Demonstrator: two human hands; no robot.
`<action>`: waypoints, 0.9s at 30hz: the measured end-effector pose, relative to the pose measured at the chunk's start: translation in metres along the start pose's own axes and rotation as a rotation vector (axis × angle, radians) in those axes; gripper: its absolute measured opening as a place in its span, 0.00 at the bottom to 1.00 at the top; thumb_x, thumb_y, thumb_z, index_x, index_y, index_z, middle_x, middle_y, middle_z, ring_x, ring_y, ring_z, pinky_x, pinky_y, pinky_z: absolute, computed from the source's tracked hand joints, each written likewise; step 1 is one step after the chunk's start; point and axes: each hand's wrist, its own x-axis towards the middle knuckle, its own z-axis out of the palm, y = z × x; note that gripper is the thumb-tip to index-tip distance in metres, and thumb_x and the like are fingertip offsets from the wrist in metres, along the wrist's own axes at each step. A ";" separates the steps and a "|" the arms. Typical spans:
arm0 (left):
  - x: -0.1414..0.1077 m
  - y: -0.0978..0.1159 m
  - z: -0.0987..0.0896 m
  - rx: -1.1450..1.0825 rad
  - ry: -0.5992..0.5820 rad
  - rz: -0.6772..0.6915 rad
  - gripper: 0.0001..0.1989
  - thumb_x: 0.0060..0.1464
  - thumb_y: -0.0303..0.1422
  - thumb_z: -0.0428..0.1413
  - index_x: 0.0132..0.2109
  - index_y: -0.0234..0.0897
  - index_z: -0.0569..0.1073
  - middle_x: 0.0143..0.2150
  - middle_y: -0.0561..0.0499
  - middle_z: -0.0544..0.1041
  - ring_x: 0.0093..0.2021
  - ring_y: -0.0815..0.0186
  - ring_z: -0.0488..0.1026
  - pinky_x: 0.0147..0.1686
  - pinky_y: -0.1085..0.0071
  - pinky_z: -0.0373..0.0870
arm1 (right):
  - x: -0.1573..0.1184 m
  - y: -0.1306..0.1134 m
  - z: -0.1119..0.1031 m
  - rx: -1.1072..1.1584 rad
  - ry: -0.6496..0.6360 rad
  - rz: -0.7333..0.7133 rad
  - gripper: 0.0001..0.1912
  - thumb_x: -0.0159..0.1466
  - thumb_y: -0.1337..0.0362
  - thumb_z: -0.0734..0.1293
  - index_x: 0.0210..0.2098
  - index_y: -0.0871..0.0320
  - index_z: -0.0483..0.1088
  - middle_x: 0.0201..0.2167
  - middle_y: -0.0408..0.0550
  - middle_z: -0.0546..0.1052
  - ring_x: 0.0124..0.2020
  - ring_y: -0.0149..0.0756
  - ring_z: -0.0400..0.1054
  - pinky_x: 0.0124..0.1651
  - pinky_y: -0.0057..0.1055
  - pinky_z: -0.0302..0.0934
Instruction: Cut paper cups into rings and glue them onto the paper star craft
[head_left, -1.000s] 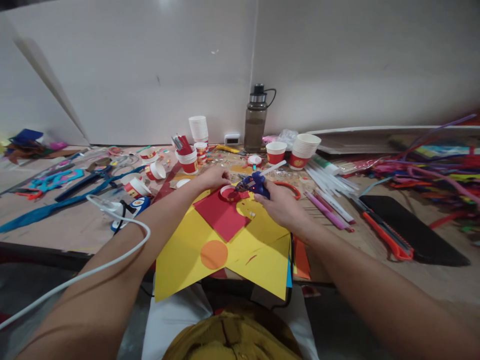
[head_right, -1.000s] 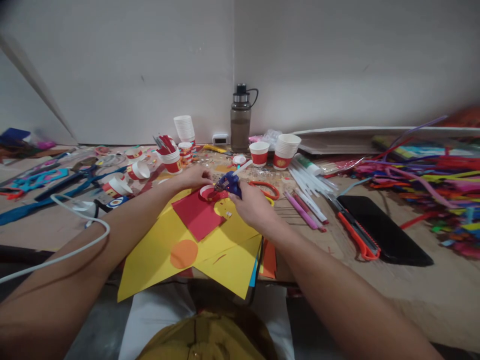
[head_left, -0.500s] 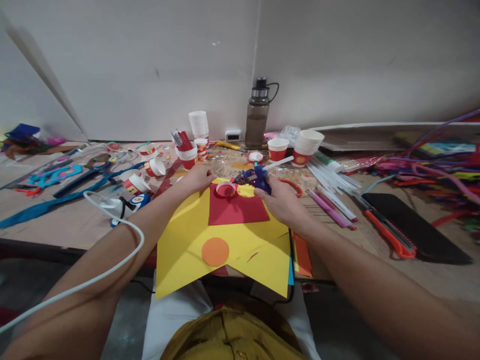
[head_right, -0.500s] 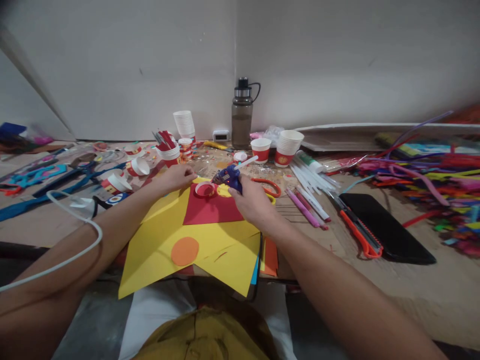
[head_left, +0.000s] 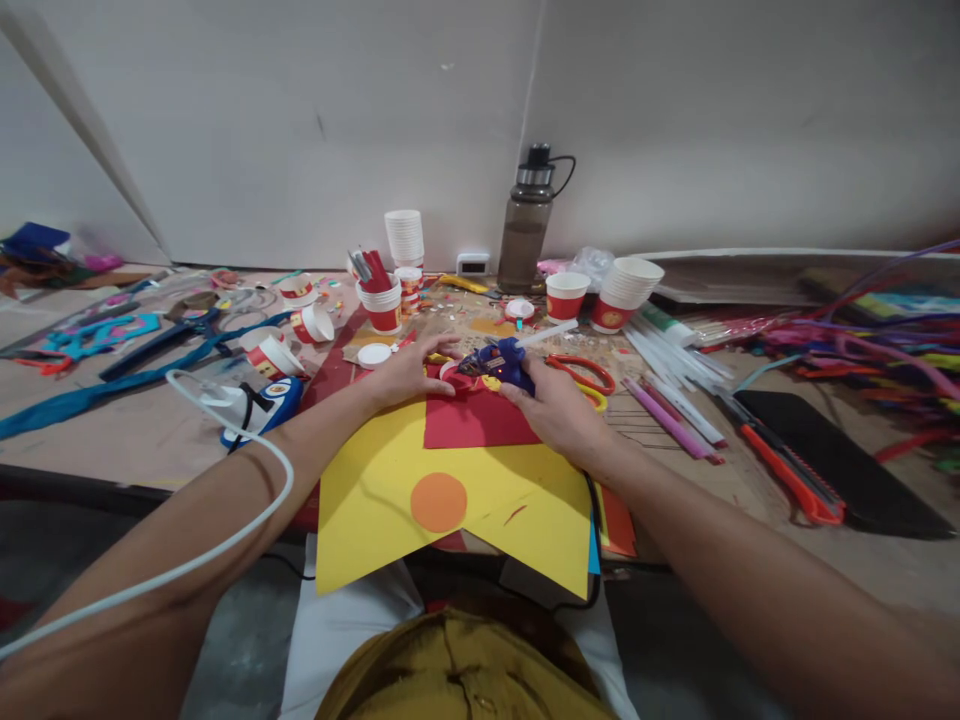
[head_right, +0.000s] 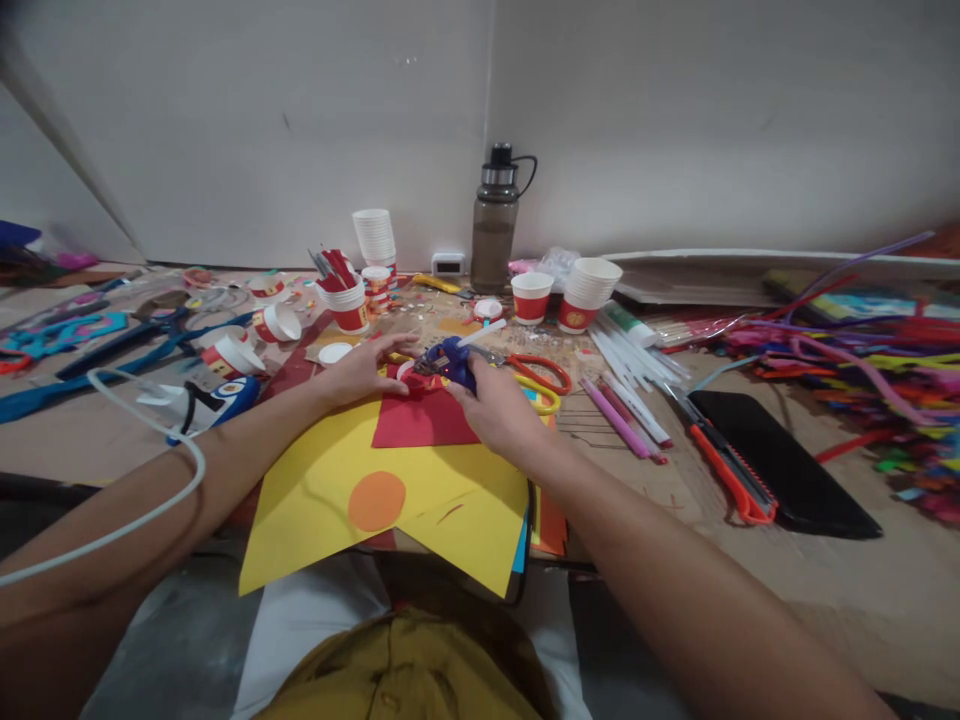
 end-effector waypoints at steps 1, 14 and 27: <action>0.000 0.000 0.000 0.002 0.003 -0.001 0.41 0.42 0.33 0.66 0.62 0.37 0.60 0.56 0.41 0.73 0.55 0.60 0.71 0.57 0.60 0.65 | 0.000 -0.001 0.001 -0.001 -0.007 -0.010 0.14 0.65 0.59 0.63 0.48 0.59 0.67 0.40 0.54 0.78 0.39 0.43 0.71 0.39 0.33 0.60; 0.001 -0.003 0.002 0.004 0.032 0.026 0.41 0.42 0.33 0.67 0.62 0.37 0.60 0.57 0.43 0.71 0.57 0.60 0.69 0.58 0.61 0.64 | 0.012 -0.003 0.012 0.021 -0.027 -0.025 0.18 0.65 0.61 0.62 0.54 0.59 0.65 0.47 0.56 0.77 0.46 0.47 0.71 0.45 0.36 0.62; 0.001 -0.002 0.002 0.022 0.034 0.005 0.42 0.41 0.33 0.67 0.63 0.38 0.59 0.53 0.44 0.73 0.55 0.60 0.70 0.58 0.59 0.63 | 0.008 -0.006 0.009 -0.077 0.003 -0.016 0.16 0.66 0.61 0.60 0.51 0.59 0.65 0.44 0.56 0.78 0.43 0.48 0.72 0.40 0.35 0.61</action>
